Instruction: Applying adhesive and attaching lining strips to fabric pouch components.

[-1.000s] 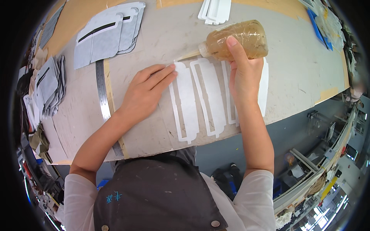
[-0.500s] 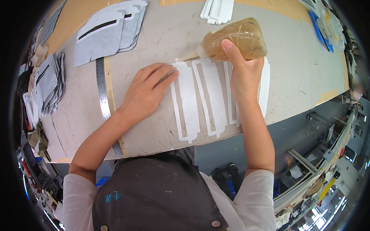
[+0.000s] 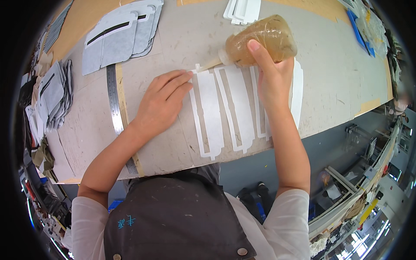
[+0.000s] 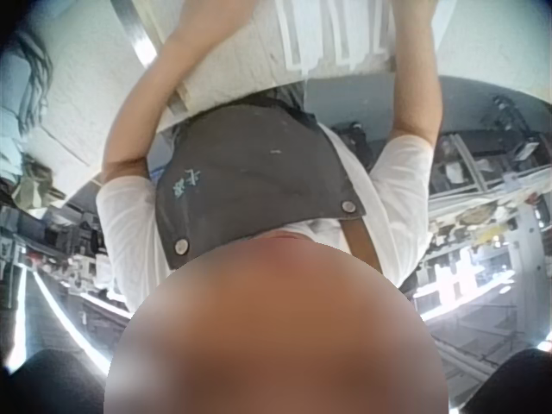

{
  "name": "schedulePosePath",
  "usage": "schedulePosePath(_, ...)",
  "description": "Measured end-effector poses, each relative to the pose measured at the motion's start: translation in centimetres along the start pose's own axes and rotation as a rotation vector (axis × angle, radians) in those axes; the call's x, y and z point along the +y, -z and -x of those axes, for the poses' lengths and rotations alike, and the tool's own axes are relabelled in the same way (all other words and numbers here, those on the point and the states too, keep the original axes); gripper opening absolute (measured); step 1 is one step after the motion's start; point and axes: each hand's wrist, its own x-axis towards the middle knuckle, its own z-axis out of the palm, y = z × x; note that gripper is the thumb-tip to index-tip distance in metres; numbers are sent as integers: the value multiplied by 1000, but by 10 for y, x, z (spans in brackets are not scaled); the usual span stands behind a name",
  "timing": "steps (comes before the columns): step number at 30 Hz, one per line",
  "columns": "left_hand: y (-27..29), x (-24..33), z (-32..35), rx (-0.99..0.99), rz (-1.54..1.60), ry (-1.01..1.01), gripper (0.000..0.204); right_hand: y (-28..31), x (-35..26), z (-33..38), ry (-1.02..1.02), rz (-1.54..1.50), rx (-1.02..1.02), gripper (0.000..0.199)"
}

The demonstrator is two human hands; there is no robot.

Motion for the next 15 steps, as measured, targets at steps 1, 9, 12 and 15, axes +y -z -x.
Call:
schedulePosePath(1, 0, 0, 0, 2, 4, -3, 31, 2, -1, 2, 0, 0, 1, 45)
schedulePosePath(9, -1, -2, 0, 24, 5, -21, 31, 11, -9, 36, -160, 7, 17, 54)
schedulePosePath(12, -1, -2, -1, 31, 7, -23, 31, 14, -12, 49, -204, 6, 3, 57)
schedulePosePath(15, -2, -5, 0, 35, -4, -37, 31, 20, -13, 62, -257, 27, -24, 58)
